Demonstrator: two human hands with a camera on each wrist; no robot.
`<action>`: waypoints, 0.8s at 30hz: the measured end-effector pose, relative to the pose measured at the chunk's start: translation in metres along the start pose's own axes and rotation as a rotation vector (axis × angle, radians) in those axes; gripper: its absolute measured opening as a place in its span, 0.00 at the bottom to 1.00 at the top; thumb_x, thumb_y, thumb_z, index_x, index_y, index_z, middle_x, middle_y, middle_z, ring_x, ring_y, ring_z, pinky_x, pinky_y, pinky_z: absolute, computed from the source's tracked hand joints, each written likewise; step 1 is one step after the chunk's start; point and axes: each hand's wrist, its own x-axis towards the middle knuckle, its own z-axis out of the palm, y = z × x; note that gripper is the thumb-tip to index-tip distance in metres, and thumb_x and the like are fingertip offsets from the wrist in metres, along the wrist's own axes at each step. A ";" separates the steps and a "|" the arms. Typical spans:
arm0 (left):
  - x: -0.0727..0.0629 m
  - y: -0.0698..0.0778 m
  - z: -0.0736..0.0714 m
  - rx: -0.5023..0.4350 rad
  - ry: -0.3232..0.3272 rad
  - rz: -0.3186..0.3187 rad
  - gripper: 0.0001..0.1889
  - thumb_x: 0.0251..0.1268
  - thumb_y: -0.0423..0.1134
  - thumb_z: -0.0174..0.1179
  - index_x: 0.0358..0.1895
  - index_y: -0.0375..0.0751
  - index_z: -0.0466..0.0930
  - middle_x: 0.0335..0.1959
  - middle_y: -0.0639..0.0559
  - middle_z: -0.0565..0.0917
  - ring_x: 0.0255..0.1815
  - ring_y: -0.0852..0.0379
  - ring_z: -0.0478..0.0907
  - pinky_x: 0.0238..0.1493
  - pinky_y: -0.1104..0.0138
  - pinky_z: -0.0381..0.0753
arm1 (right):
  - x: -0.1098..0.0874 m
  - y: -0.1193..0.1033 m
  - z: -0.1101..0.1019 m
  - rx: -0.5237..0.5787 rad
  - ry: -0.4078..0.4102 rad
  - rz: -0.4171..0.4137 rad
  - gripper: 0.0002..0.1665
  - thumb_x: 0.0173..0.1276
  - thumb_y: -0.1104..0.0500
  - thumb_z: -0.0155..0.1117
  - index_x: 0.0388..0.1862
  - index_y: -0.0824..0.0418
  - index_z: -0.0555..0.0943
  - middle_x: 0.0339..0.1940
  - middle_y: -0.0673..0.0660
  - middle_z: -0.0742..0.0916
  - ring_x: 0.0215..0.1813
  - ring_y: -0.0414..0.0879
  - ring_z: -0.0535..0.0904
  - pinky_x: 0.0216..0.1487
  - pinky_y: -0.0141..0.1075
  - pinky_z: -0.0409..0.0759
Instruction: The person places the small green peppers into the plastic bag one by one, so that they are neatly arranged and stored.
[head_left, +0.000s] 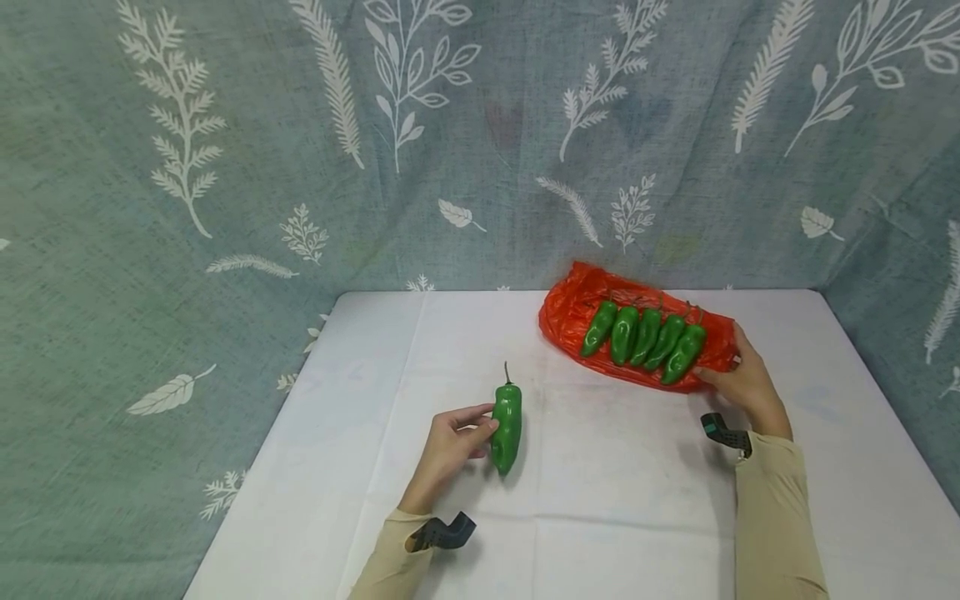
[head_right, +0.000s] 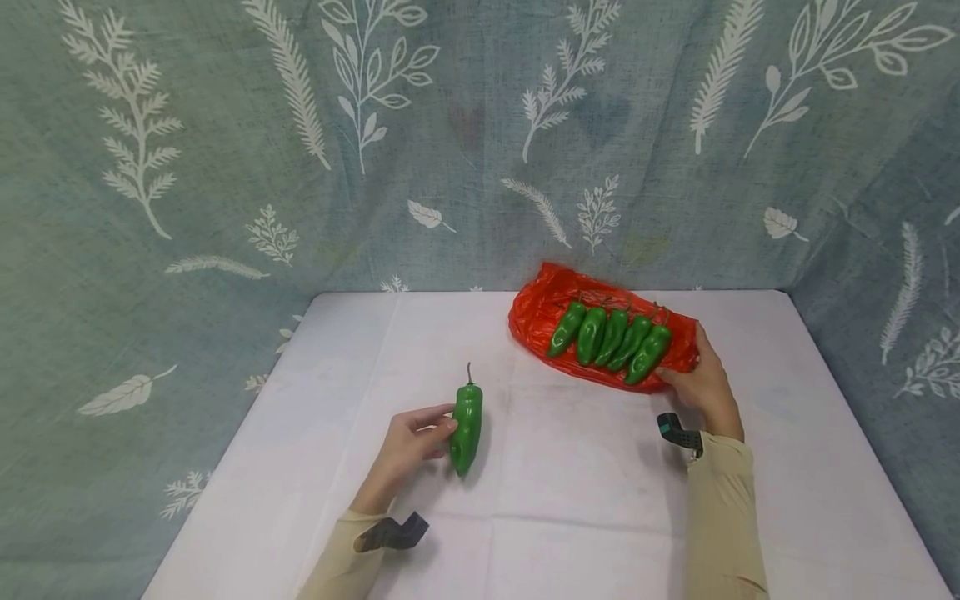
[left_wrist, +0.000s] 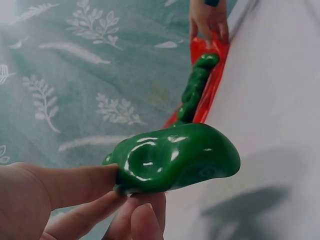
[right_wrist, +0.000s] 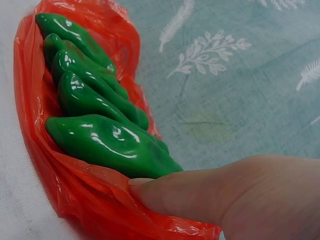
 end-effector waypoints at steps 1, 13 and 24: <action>0.001 0.001 0.000 -0.002 0.003 0.001 0.20 0.67 0.40 0.69 0.61 0.39 0.85 0.46 0.42 0.87 0.34 0.63 0.85 0.30 0.70 0.85 | 0.000 0.000 0.000 0.001 0.000 -0.001 0.62 0.70 0.63 0.68 0.87 0.58 0.34 0.81 0.79 0.57 0.77 0.80 0.59 0.71 0.73 0.64; 0.011 0.018 0.004 -0.024 0.020 0.025 0.19 0.67 0.38 0.69 0.59 0.39 0.86 0.45 0.42 0.88 0.34 0.62 0.86 0.33 0.63 0.87 | 0.000 0.001 -0.001 -0.014 0.004 -0.003 0.61 0.70 0.62 0.68 0.87 0.59 0.36 0.81 0.79 0.59 0.75 0.80 0.62 0.70 0.72 0.66; 0.027 0.036 0.004 0.015 0.035 0.058 0.17 0.67 0.39 0.69 0.58 0.41 0.87 0.44 0.41 0.89 0.34 0.61 0.87 0.26 0.68 0.74 | 0.001 0.000 -0.001 0.001 0.002 0.023 0.63 0.70 0.62 0.68 0.87 0.57 0.34 0.82 0.78 0.57 0.77 0.80 0.60 0.72 0.73 0.64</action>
